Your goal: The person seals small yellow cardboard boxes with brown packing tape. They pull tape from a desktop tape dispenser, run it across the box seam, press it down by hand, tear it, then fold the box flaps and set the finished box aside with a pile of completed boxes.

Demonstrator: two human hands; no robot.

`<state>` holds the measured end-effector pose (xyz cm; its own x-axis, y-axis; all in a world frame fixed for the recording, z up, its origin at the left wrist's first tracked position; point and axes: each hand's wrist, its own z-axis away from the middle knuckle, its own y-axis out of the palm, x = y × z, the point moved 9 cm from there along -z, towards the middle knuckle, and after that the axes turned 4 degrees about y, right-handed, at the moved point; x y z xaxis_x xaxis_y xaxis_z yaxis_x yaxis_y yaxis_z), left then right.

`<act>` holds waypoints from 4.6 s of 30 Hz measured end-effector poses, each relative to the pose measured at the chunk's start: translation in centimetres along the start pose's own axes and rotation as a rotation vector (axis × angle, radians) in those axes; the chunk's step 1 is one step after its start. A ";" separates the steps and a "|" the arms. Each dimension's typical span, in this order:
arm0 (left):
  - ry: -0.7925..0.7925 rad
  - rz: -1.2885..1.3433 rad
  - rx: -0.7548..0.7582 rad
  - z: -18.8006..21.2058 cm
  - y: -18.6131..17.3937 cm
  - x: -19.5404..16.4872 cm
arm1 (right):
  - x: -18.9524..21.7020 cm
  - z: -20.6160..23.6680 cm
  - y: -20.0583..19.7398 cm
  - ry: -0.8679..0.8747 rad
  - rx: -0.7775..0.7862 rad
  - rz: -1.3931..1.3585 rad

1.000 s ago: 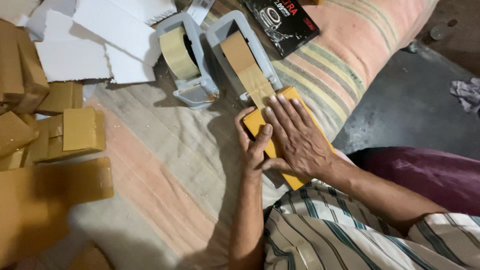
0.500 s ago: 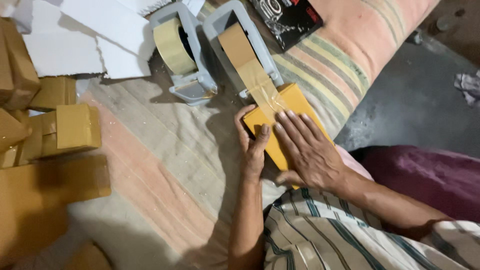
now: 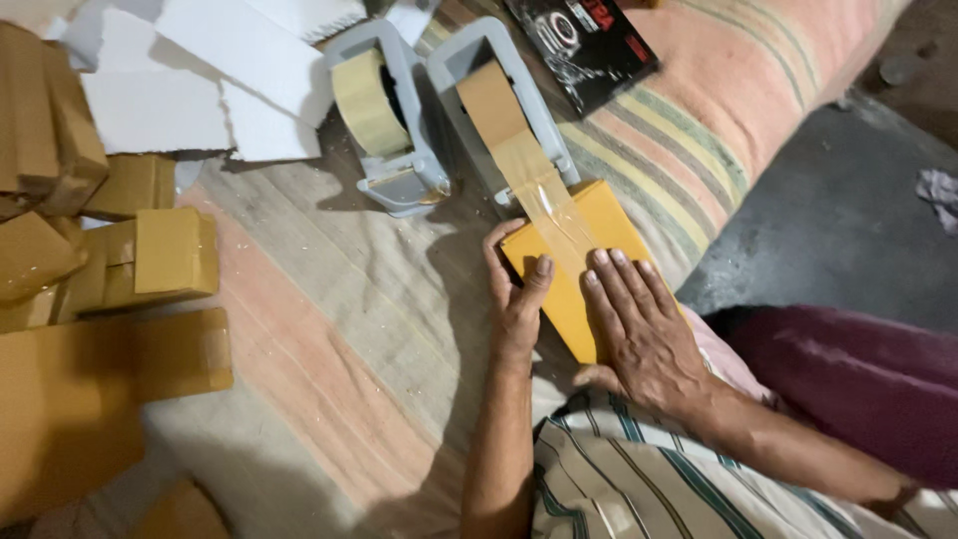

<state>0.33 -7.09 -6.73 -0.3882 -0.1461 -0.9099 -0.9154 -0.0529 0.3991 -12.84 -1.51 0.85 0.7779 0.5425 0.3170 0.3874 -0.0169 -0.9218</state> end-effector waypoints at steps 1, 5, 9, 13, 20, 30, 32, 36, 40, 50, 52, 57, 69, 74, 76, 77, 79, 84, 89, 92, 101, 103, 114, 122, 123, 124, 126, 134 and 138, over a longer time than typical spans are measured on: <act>0.006 -0.003 0.006 -0.1 -0.1 0.0 | 0.0 -0.7 0.2 -0.015 -0.004 -0.008; 0.019 0.033 0.033 -0.1 0.1 0.1 | -0.1 -4.6 1.1 -0.065 0.019 -0.007; 0.118 0.033 0.090 -0.3 0.6 -0.9 | 0.9 -5.9 1.0 -0.082 0.023 -0.016; 0.045 -0.027 -0.003 0.1 -0.4 -0.6 | 2.9 -2.1 2.1 -0.143 0.064 -0.039; 0.068 -0.099 0.013 0.1 -0.1 -0.1 | -5.1 3.1 0.9 0.091 -0.228 -0.051; 0.068 -0.170 -0.029 -0.1 -0.3 -0.9 | 0.1 2.3 3.9 -0.044 0.028 -0.010; 0.049 -0.143 -0.023 -0.2 -0.2 -0.8 | 1.0 1.1 3.7 -0.124 0.095 -0.054; 0.085 -0.111 0.003 -0.3 -0.2 -0.8 | -1.8 -2.2 0.6 0.011 -0.030 0.042; 0.074 -0.090 0.003 -0.3 -0.4 -0.5 | -7.0 -5.5 -0.6 0.265 -0.009 -0.390; 0.107 -0.519 -0.171 0.1 1.0 -3.5 | -8.9 -8.0 1.8 0.376 -0.016 -1.236; 0.199 -0.630 -0.189 0.2 1.8 -4.7 | -8.5 -8.0 1.2 0.271 -0.058 -1.037; 0.248 -0.679 -0.212 0.0 1.9 -5.3 | -8.3 -8.0 1.0 0.154 -0.094 -0.930; 0.190 -0.527 -0.253 -0.2 0.5 -3.6 | -7.1 -8.7 -0.5 0.249 -0.070 -0.748; 0.220 -0.550 -0.225 -0.5 0.7 -4.1 | -8.0 -8.3 0.7 0.619 0.113 -0.826; 0.220 -0.521 -0.220 -0.5 0.7 -3.9 | -8.2 -8.5 0.8 0.598 0.100 -0.821; 0.210 -0.499 -0.218 -0.5 0.6 -3.7 | -8.4 -8.5 1.1 0.590 0.099 -0.821; 0.211 -0.492 -0.217 -0.5 0.6 -3.5 | -8.5 -8.6 2.1 0.566 0.107 -1.104; 0.197 -0.502 -0.224 -0.6 0.7 -4.0 | -9.3 -9.7 2.5 0.449 0.089 -1.184; 0.017 -0.373 -0.274 -0.5 0.6 -4.5 | -9.1 -9.3 1.4 0.578 0.114 -1.104; -0.031 -0.339 -0.272 -0.2 1.0 -5.7 | -8.0 -8.9 0.3 0.668 0.156 -1.164; 0.093 -0.450 -0.224 0.3 1.7 -7.5 | -6.7 -8.0 -0.5 0.689 0.232 -1.153; 0.100 -0.444 -0.224 0.6 1.7 -6.9 | -7.1 -7.7 0.1 0.682 0.232 -1.150; 0.000 -0.459 -0.245 1.1 1.2 -4.8 | -8.0 -7.1 1.5 0.576 0.178 -1.167; -0.325 -0.186 -0.077 -4.1 -0.6 -2.3 | -7.5 -6.3 2.5 0.714 0.243 -1.378; -0.306 -0.105 -0.001 -4.9 0.1 -2.3 | -7.4 -6.4 2.4 0.691 0.232 -1.367; -0.360 -0.085 0.008 -5.4 0.2 -1.8 | -7.4 -6.5 2.2 0.670 0.216 -1.351; -0.475 -0.049 0.015 -5.7 0.5 -0.7 | -7.6 -6.3 2.4 0.687 0.222 -1.333; -0.496 -0.052 0.005 -5.5 1.1 0.1 | -7.8 -5.7 3.1 0.759 0.274 -1.348; -0.513 -0.178 -0.025 -5.6 0.5 -0.1 | -8.0 -5.5 3.1 0.782 0.300 -1.232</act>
<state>0.46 -12.63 -5.84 -0.2354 0.3679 -0.8996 -0.9713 -0.0576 0.2307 -15.14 -10.56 -3.35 0.1450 -0.4918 0.8585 0.9443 0.3279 0.0283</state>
